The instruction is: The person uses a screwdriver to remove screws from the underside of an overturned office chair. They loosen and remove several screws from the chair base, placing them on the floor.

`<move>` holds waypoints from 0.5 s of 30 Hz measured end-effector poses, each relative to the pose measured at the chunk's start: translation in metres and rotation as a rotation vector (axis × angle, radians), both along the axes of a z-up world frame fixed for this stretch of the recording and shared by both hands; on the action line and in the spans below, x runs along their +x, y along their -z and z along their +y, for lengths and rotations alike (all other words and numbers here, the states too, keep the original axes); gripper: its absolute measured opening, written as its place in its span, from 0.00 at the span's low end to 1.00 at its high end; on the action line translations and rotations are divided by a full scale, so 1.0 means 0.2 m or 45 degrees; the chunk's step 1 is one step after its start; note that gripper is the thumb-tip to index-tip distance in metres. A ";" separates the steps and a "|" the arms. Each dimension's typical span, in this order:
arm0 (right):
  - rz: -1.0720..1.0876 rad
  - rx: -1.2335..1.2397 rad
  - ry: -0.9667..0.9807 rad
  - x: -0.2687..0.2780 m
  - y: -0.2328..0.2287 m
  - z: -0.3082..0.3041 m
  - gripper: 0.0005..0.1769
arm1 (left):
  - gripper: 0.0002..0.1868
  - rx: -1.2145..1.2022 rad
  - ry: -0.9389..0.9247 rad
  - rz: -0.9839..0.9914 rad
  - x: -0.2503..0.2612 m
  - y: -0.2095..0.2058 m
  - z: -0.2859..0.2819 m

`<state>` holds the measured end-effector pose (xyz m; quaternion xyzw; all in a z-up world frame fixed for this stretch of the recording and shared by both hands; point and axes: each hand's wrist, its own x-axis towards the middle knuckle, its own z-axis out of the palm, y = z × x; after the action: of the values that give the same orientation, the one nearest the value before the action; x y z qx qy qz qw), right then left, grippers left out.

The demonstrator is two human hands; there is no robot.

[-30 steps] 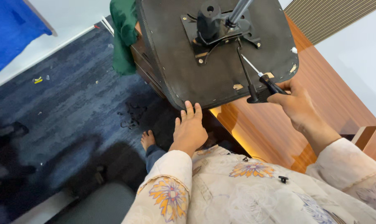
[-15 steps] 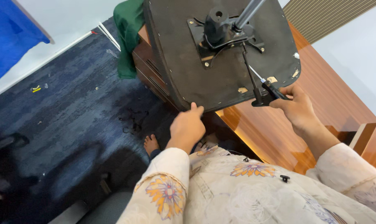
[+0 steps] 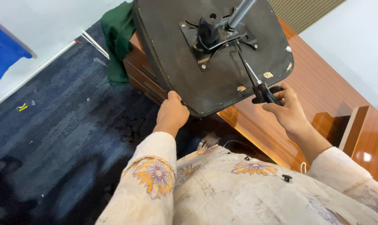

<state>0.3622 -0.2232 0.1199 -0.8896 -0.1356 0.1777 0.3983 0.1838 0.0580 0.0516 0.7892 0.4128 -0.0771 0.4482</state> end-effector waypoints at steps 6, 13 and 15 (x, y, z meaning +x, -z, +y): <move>0.005 -0.082 0.048 0.00 -0.02 0.02 0.25 | 0.21 -0.145 0.024 -0.033 -0.02 0.04 -0.06; -0.034 0.003 0.180 -0.17 0.01 0.06 0.21 | 0.26 -0.087 0.127 -0.143 -0.12 0.04 -0.12; 0.046 0.039 0.299 -0.27 0.02 0.08 0.21 | 0.29 -0.080 0.207 -0.107 -0.16 0.02 -0.13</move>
<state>0.3076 -0.2081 0.1163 -0.8898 -0.0259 0.1438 0.4322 0.1518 0.0323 0.0474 0.8081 0.3256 -0.0929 0.4820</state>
